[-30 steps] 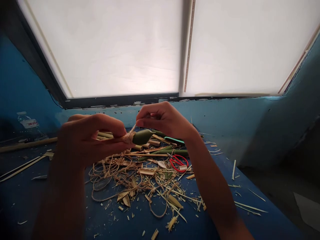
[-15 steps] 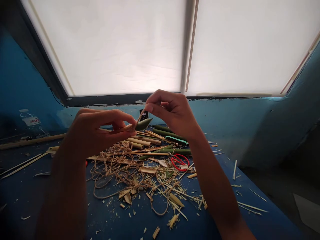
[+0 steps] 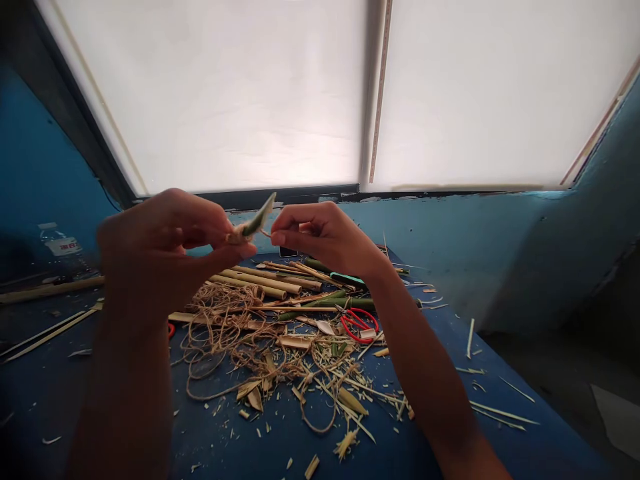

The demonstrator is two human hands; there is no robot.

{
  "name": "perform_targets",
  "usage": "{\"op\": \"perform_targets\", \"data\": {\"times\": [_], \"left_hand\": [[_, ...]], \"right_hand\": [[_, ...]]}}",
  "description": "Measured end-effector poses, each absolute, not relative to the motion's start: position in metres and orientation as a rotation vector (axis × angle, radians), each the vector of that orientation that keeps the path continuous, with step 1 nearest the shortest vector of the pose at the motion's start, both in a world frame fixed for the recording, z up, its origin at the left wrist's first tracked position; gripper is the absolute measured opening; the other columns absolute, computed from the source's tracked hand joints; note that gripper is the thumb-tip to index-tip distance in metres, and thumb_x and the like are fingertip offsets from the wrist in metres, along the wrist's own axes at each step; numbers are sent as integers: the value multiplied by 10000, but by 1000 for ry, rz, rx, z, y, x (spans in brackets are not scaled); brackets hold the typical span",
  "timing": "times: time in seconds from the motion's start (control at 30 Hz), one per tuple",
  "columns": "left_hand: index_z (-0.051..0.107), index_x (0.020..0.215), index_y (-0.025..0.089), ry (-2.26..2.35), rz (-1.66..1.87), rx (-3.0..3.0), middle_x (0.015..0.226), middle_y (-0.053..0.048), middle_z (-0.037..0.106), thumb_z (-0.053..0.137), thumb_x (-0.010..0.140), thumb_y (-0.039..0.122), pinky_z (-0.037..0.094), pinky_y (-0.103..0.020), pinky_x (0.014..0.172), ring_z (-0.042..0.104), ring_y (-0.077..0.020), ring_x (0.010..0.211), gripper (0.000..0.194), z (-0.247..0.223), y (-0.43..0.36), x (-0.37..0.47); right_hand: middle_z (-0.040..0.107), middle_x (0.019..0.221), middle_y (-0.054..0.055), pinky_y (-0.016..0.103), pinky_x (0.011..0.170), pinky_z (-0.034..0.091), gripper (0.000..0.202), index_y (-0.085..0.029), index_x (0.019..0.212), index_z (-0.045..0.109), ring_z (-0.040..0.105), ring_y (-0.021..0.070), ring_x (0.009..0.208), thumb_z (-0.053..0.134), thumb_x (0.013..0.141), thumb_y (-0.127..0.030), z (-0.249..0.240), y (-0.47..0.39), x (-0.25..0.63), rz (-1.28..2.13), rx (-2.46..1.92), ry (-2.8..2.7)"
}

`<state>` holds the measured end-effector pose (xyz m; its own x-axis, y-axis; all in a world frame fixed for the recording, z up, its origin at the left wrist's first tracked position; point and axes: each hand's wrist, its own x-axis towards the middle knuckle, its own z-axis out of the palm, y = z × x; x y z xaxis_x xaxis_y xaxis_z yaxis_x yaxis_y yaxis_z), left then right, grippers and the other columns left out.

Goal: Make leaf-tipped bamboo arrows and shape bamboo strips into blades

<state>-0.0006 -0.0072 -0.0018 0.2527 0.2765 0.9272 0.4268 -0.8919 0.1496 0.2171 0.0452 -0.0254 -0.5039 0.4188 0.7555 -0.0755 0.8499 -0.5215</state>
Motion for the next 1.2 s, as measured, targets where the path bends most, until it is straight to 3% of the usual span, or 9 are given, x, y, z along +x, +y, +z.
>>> {"op": "perform_targets", "data": {"times": [0.3,0.43,0.53,0.67,0.8,0.9,1.0,1.1,1.2], "left_hand": [[619,817,244,-876,-2178,-2571,659,60,593,839,723,182,354,-259,393,500,-67,420,246,-3,12,0],[647,800,231,-953,-2021,-2667,707,52,614,873,667,178,347,-229,394,472,-47,429,268,-4,19,-1],[678,757,229,-1053,-1700,-2656,692,48,620,874,681,240,349,-198,402,473,-50,477,211,-4,18,-1],[710,746,258,-1113,-1267,-2635,625,60,622,836,738,288,373,-183,430,512,-64,509,130,-3,9,-5],[745,785,288,-972,-978,-2929,574,73,645,836,759,292,412,-172,455,538,-63,494,95,0,1,-11],[749,782,281,-811,-1146,-3051,640,59,699,873,715,241,457,-175,480,588,-75,533,146,0,-1,-14],[746,755,270,-698,-1429,-3046,683,37,721,907,655,198,505,-210,495,643,-111,577,203,-1,1,-14],[728,750,270,-682,-1673,-3003,703,41,723,915,621,153,536,-235,505,674,-131,605,255,-2,4,-12],[710,744,259,-723,-1850,-2867,675,53,688,900,610,104,484,-219,428,640,-109,540,280,-2,5,-9]], "right_hand": [[561,711,-26,243,590,309,152,-163,915,681,389,73,606,551,989,-187,-13,-1,209,-281,-470,-2112],[561,729,-8,267,606,300,197,-164,918,666,402,91,614,504,1009,-226,-13,-16,208,-454,-603,-2131],[572,736,-1,274,618,297,213,-168,900,670,416,95,618,491,1002,-220,-12,-20,209,-544,-667,-2132],[601,743,-2,267,643,322,191,-163,883,692,456,94,650,523,972,-172,-8,-10,214,-377,-645,-2215],[641,754,-2,228,607,347,126,-144,903,718,471,74,645,619,954,-203,-8,10,221,162,-432,-2374],[649,766,6,205,589,381,150,-124,931,715,492,67,648,660,954,-261,-11,23,223,556,-207,-2351],[646,783,8,197,609,419,120,-110,937,702,530,69,682,666,949,-223,-14,30,221,728,-55,-2267],[640,798,10,202,607,419,120,-113,956,701,539,76,698,671,944,-228,-17,31,219,691,-39,-2180],[631,798,3,212,596,396,104,-135,941,711,511,77,686,684,933,-235,-18,27,216,534,-119,-2081]]}}
